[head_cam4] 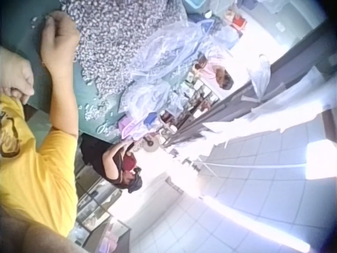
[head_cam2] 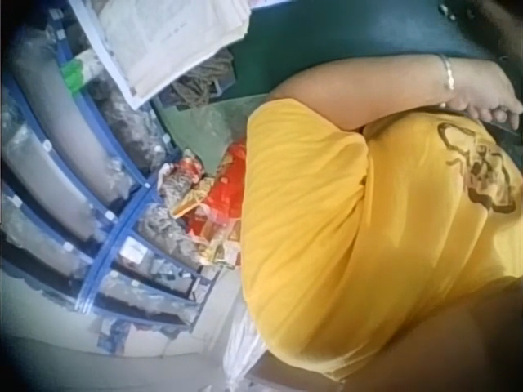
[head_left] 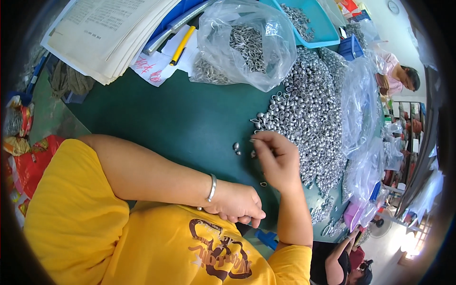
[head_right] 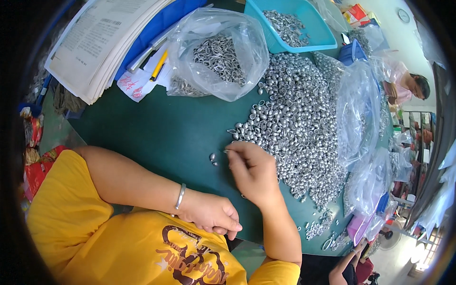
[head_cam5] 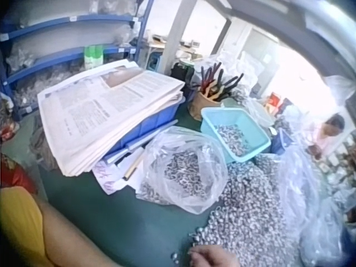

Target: The person picks through a pile of small metal ring-shaped and teardrop-shaped components on a green table by hand, handling the items one at a time and sorting them into smaller groups on the table surface.

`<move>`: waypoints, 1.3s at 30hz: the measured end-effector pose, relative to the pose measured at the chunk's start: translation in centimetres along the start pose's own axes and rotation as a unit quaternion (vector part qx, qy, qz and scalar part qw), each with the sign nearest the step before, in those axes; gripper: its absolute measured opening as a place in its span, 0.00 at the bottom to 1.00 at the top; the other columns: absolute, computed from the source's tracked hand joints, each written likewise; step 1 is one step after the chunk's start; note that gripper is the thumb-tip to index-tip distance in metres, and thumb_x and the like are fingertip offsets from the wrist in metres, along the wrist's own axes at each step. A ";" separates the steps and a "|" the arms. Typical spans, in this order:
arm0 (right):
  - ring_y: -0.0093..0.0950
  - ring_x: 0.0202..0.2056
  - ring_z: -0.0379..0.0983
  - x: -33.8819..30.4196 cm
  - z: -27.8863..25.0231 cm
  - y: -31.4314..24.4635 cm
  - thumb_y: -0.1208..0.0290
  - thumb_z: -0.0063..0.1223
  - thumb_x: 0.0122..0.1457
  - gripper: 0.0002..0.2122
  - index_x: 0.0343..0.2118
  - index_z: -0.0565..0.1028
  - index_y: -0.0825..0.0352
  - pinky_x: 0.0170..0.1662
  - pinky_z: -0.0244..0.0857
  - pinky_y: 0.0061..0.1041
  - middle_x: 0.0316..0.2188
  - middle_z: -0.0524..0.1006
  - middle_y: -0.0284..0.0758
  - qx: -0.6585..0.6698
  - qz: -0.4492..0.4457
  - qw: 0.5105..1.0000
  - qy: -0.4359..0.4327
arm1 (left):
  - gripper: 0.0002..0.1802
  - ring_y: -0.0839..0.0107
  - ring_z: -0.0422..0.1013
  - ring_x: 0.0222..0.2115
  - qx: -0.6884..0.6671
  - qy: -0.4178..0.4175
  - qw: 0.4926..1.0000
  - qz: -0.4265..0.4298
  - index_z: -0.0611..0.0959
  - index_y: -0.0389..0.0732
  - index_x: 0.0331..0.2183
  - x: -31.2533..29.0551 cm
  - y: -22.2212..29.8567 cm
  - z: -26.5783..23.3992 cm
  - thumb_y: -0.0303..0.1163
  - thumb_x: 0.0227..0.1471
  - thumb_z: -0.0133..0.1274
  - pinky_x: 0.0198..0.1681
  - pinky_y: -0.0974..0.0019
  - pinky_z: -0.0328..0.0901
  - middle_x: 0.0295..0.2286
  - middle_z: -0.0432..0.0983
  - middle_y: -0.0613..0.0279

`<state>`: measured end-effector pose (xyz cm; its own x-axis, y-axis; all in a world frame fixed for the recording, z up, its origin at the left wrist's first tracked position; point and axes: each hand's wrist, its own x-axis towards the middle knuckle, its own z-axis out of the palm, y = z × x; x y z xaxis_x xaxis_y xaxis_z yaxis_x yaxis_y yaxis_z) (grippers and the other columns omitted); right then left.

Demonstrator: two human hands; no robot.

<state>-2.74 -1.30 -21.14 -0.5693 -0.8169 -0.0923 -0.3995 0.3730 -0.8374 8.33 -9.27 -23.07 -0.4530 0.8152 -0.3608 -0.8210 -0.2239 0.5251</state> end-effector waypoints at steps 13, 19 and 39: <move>0.37 0.26 0.69 -1.3 -0.7 -1.8 0.82 0.52 0.48 0.05 0.28 0.71 0.68 0.28 0.63 0.29 0.22 0.68 0.39 -0.101 -0.099 0.990 0.005 | 0.12 0.82 0.52 0.13 -0.201 0.070 0.977 0.003 0.71 0.38 0.30 -0.1 1.1 -0.4 0.37 0.56 0.41 0.11 0.79 0.45 0.20 0.61 0.68; 0.38 0.32 0.69 -5.5 -1.2 -4.0 0.85 0.52 0.45 0.10 0.34 0.71 0.71 0.33 0.65 0.28 0.30 0.71 0.41 -0.140 -0.192 0.971 -0.001 | 0.10 0.77 0.61 0.18 -0.361 0.088 0.924 0.087 0.72 0.47 0.28 0.0 0.4 -1.1 0.41 0.53 0.41 0.12 0.78 0.48 0.23 0.67 0.70; 0.34 0.30 0.70 -7.5 -4.3 4.4 0.85 0.54 0.44 0.07 0.28 0.75 0.69 0.33 0.65 0.27 0.27 0.73 0.37 -0.164 -0.043 0.941 0.292 | 0.13 0.84 0.52 0.14 -0.235 0.066 0.970 0.021 0.73 0.36 0.34 -0.4 1.3 -0.5 0.35 0.60 0.38 0.13 0.81 0.46 0.20 0.60 0.68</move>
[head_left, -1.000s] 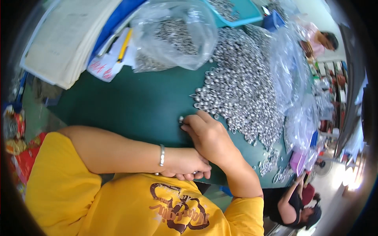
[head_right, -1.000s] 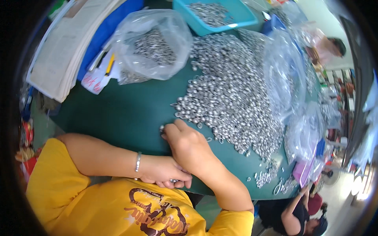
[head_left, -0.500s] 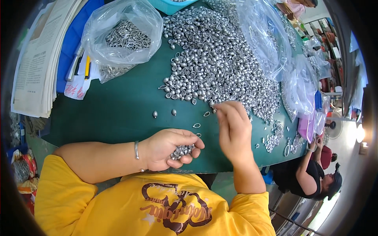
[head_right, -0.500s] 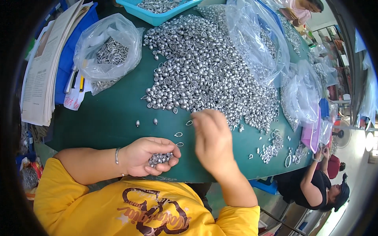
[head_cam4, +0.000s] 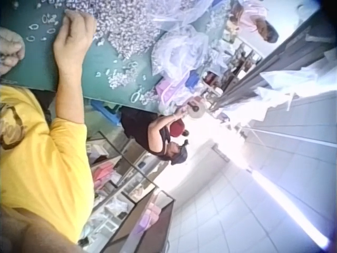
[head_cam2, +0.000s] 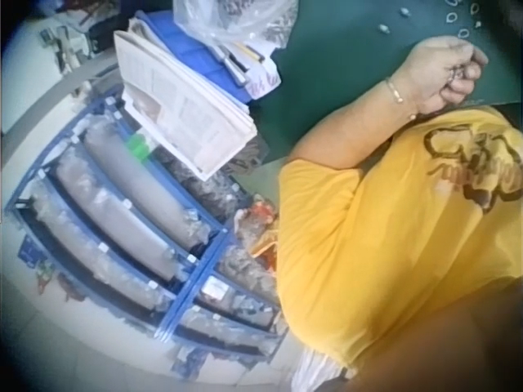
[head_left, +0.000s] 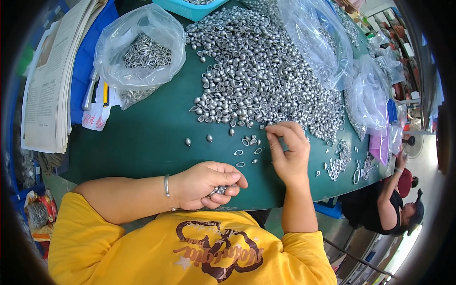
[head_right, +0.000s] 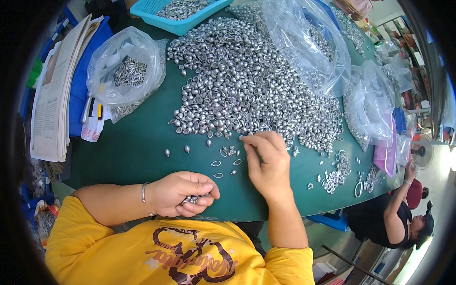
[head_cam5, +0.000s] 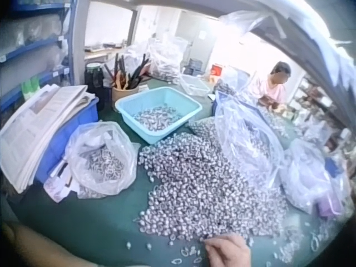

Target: The person picks through a pile of small metal ring-shaped and teardrop-shaped components on a green table by hand, handling the items one at a time and sorting them into smaller groups on the table surface.

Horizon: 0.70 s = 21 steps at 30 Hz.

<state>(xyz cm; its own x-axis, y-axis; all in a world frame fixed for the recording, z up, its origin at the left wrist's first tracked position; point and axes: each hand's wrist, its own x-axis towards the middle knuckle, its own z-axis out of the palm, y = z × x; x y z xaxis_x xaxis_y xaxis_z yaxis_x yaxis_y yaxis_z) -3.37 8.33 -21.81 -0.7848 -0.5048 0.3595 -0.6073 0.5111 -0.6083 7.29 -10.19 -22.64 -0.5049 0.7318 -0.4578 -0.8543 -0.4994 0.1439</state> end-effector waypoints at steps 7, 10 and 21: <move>0.33 0.26 0.67 0.2 0.5 0.0 0.78 0.59 0.42 0.06 0.25 0.75 0.66 0.31 0.61 0.29 0.24 0.71 0.32 -0.016 -0.098 0.991 -0.094 | 0.11 0.84 0.54 0.15 0.002 -0.007 1.000 0.002 0.72 0.35 0.37 0.2 0.3 -0.1 0.32 0.58 0.41 0.12 0.81 0.45 0.23 0.63 0.68; 0.28 0.27 0.67 0.2 0.4 0.1 0.79 0.57 0.45 0.04 0.25 0.74 0.66 0.30 0.61 0.24 0.26 0.71 0.34 0.027 -0.059 0.993 -0.095 | 0.11 0.84 0.54 0.15 -0.005 -0.003 1.000 -0.003 0.73 0.35 0.37 0.1 0.2 -0.1 0.31 0.58 0.40 0.13 0.82 0.47 0.22 0.63 0.67; 0.26 0.20 0.70 -0.4 0.0 -0.3 0.76 0.57 0.48 0.04 0.28 0.75 0.68 0.25 0.63 0.21 0.21 0.73 0.37 -0.010 0.040 0.993 -0.107 | 0.11 0.84 0.54 0.14 0.001 0.005 1.000 0.001 0.74 0.35 0.36 0.1 0.4 0.2 0.31 0.58 0.40 0.13 0.82 0.48 0.22 0.63 0.66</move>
<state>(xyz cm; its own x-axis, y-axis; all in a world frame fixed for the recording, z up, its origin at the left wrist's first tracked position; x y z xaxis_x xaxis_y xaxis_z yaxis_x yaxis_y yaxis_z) -2.88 8.33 -21.74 -0.7886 -0.5962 0.1507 -0.5475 0.5690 -0.6136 6.84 -10.23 -22.42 -0.5050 0.7263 -0.4663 -0.8536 -0.5001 0.1457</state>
